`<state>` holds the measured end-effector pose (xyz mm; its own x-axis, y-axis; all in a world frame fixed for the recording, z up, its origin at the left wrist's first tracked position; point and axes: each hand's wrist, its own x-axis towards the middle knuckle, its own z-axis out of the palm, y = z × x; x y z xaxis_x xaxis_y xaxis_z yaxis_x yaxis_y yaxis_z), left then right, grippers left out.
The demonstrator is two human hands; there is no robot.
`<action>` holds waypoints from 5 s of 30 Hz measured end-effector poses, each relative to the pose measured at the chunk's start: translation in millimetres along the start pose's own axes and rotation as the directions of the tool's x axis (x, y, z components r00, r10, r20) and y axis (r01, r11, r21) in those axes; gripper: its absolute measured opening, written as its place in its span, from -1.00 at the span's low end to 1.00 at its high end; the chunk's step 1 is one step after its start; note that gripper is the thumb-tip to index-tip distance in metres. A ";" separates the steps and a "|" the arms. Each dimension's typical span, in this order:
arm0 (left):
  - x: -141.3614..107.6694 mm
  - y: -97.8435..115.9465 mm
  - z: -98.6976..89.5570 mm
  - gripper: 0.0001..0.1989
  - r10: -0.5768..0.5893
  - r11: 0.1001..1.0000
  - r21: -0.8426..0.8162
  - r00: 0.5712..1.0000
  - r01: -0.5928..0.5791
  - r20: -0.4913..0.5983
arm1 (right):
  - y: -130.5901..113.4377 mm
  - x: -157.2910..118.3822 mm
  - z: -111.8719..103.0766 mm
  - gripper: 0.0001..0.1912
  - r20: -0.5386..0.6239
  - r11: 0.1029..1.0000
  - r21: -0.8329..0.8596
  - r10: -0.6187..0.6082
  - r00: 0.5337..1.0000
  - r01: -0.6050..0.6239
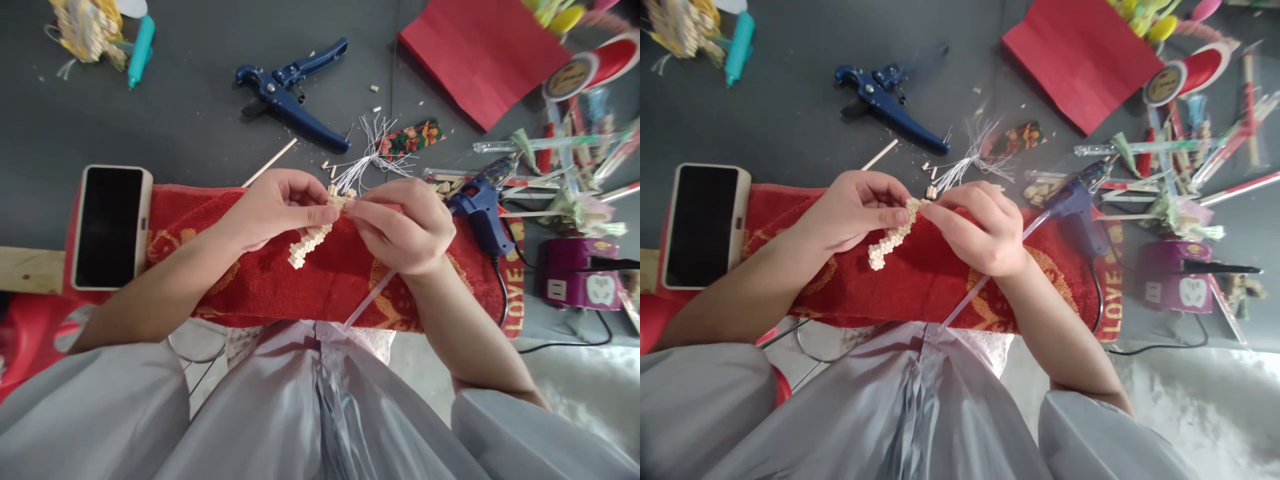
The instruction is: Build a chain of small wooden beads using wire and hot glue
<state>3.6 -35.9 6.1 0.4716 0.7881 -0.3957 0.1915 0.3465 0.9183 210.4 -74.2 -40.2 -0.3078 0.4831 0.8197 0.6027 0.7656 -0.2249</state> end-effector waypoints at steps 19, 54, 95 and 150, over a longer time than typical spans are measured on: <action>-8.0 -2.7 2.8 -0.73 0.018 0.999 0.028 1.000 -0.019 0.019 | 6.9 -3.1 -6.4 -0.86 0.132 0.994 0.080 0.065 0.989 -0.076; -3.9 -8.0 -1.5 -0.74 0.009 0.992 0.128 1.000 -0.011 0.011 | 5.1 -2.5 -4.5 -0.84 0.215 0.998 -0.065 0.005 0.977 0.009; 4.4 -13.8 -3.2 -0.80 0.058 0.997 0.046 0.998 -0.059 0.014 | 2.1 3.9 -10.1 -0.88 0.212 0.991 0.032 0.121 0.970 -0.130; 14.8 4.5 -59.7 -0.78 0.059 0.657 0.731 0.979 -0.184 0.194 | 19.1 3.9 -12.5 -0.75 0.626 0.927 0.144 0.186 0.757 -0.346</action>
<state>-39.9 7.7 3.6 0.6400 0.6935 -0.3309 0.6683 -0.2899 0.6850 229.9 -63.0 -34.7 -0.5822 0.7740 0.2490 0.5593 0.6035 -0.5683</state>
